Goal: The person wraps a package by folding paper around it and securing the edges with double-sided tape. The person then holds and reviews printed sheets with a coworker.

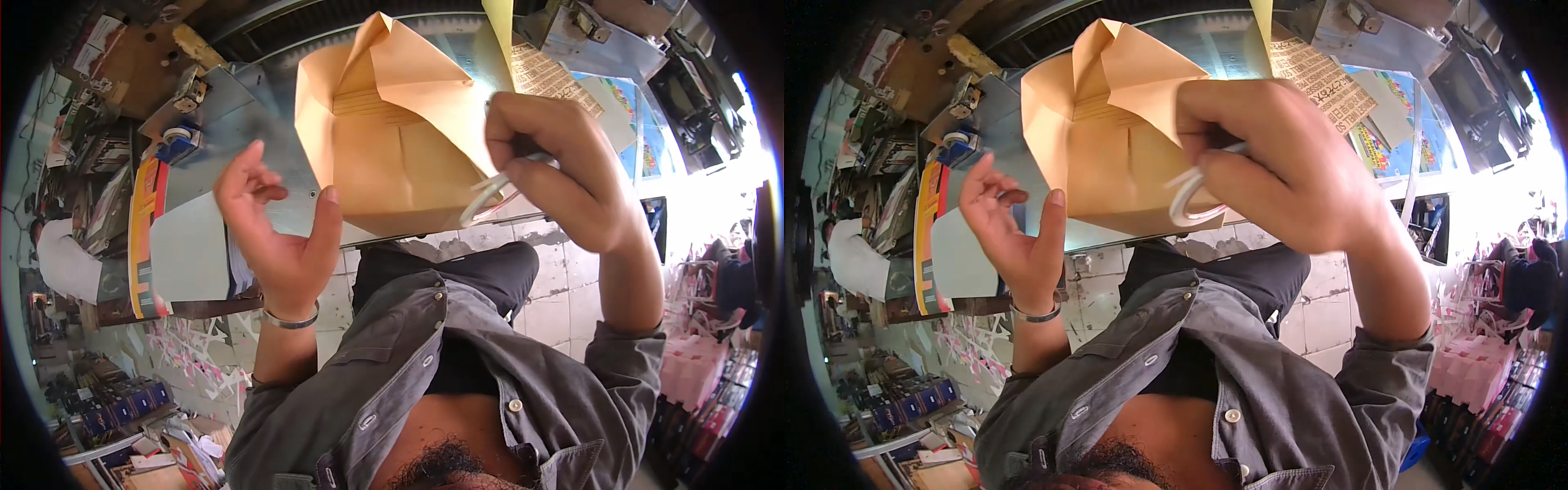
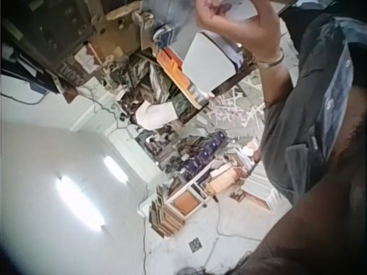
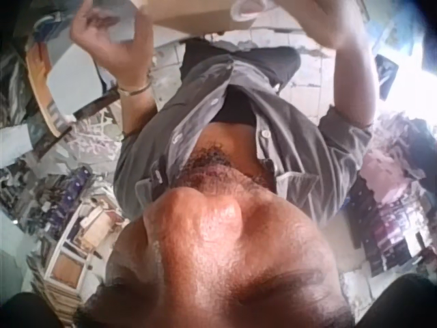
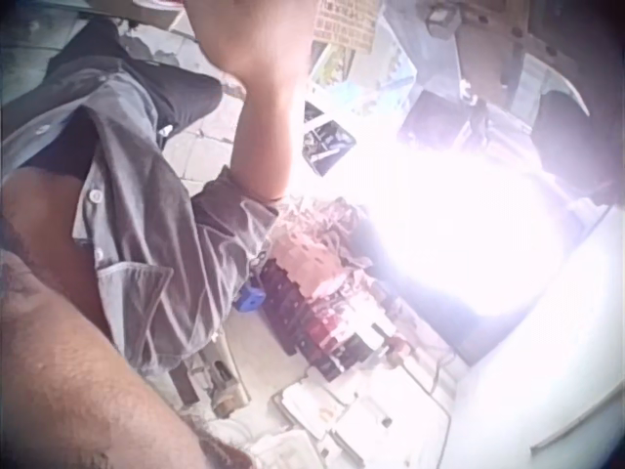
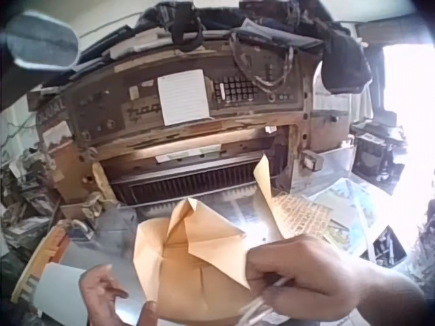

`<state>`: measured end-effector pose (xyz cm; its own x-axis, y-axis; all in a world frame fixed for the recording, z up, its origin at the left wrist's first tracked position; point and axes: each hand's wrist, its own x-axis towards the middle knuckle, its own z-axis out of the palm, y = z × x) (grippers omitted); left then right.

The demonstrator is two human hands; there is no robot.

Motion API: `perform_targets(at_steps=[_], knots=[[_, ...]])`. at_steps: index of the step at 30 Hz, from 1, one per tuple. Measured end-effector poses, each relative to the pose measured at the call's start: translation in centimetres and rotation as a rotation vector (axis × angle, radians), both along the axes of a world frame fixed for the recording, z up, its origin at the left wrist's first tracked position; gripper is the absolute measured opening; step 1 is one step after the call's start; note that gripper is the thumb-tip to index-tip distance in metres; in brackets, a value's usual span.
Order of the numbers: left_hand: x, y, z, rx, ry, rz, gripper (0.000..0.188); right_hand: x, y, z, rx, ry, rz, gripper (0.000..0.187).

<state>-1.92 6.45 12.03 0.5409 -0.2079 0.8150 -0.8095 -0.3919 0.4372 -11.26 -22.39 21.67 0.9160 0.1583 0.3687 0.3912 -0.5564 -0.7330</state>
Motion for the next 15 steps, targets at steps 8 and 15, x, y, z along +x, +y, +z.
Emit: perform_targets(at_steps=[8, 15], knots=[[-0.6, -0.6, -2.4, -0.191, 0.385, -0.299, 0.089, 8.2, 4.7, 0.3, -0.446, 0.135, 0.292, 0.018], [-1.3, 0.2, -5.1, -0.211, 0.250, -0.306, 0.077, 12.4, 7.2, 0.2, -0.713, 0.139, 0.478, 0.026]])
